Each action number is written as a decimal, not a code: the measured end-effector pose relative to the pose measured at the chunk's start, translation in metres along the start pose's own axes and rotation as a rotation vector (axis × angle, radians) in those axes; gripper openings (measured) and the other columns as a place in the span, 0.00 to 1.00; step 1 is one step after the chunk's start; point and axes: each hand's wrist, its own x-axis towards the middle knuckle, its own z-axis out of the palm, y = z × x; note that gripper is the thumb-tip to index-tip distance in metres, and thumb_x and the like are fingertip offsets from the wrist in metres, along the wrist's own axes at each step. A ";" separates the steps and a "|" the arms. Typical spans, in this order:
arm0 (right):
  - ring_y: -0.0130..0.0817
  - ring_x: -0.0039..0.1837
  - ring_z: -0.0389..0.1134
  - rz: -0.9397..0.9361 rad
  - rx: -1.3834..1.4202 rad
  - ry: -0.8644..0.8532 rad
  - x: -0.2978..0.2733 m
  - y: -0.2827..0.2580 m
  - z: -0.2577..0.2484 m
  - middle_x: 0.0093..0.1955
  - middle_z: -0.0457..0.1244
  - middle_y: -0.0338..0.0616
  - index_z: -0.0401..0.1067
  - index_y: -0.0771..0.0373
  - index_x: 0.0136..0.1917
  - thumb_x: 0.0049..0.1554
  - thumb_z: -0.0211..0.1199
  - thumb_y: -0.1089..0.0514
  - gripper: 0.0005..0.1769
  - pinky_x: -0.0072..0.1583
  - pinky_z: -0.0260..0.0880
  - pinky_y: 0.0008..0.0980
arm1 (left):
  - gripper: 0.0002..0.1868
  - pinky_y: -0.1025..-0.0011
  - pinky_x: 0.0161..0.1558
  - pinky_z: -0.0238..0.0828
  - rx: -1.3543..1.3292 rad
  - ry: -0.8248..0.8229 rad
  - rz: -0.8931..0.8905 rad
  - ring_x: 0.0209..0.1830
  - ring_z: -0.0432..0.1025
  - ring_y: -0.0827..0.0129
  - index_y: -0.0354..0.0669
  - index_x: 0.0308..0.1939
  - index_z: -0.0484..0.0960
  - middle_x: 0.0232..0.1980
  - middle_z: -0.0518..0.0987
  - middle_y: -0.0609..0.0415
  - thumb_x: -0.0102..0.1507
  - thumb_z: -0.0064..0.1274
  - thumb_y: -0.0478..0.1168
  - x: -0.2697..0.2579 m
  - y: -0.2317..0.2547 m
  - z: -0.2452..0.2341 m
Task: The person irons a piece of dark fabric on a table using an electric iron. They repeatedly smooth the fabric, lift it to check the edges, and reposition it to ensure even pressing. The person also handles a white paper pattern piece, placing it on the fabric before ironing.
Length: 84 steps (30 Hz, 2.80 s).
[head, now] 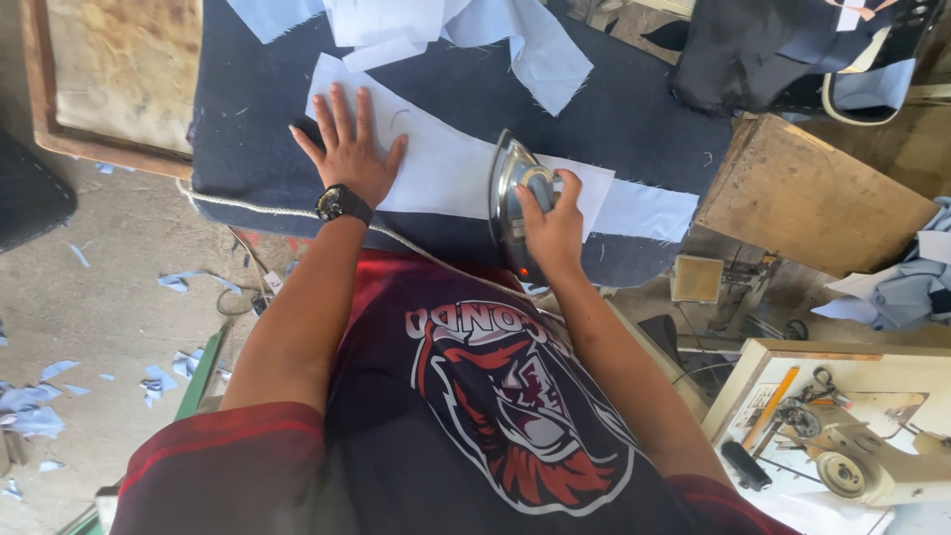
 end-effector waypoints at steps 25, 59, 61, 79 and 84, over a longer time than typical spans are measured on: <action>0.43 0.48 0.69 0.123 -0.041 -0.119 -0.013 -0.087 0.097 0.50 0.65 0.49 0.57 0.57 0.55 0.56 0.55 0.30 0.31 0.46 0.71 0.43 | 0.42 0.26 0.74 0.21 0.006 -0.058 0.148 0.85 0.26 0.48 0.60 0.84 0.36 0.86 0.32 0.48 0.73 0.26 0.70 0.035 -0.072 -0.024; 0.61 0.60 0.71 -0.139 -0.074 0.029 0.014 -0.150 0.187 0.55 0.69 0.64 0.62 0.61 0.61 0.61 0.61 0.29 0.35 0.57 0.76 0.53 | 0.17 0.59 0.45 0.65 -0.272 0.504 0.191 0.45 0.73 0.62 0.57 0.45 0.79 0.41 0.73 0.62 0.55 0.65 0.48 0.061 -0.197 0.020; 0.60 0.60 0.72 -0.170 -0.097 0.042 0.022 -0.154 0.194 0.54 0.69 0.63 0.62 0.60 0.61 0.61 0.60 0.28 0.35 0.57 0.77 0.53 | 0.17 0.60 0.48 0.64 -0.283 0.453 0.197 0.47 0.72 0.63 0.56 0.46 0.79 0.42 0.73 0.62 0.56 0.65 0.49 0.063 -0.199 0.016; 0.34 0.39 0.64 -0.187 -0.024 -0.044 0.007 -0.185 0.190 0.39 0.62 0.37 0.62 0.55 0.50 0.57 0.56 0.31 0.27 0.41 0.63 0.38 | 0.17 0.46 0.52 0.65 -0.345 0.130 0.259 0.51 0.71 0.50 0.50 0.52 0.76 0.50 0.76 0.53 0.63 0.57 0.50 0.066 -0.200 -0.013; 0.27 0.32 0.62 -0.052 0.104 -0.181 -0.002 -0.186 0.181 0.54 0.67 0.38 0.44 0.45 0.84 0.58 0.55 0.34 0.47 0.34 0.68 0.29 | 0.18 0.46 0.53 0.64 -0.334 0.123 0.253 0.52 0.71 0.50 0.50 0.53 0.76 0.51 0.76 0.53 0.63 0.57 0.51 0.064 -0.199 -0.017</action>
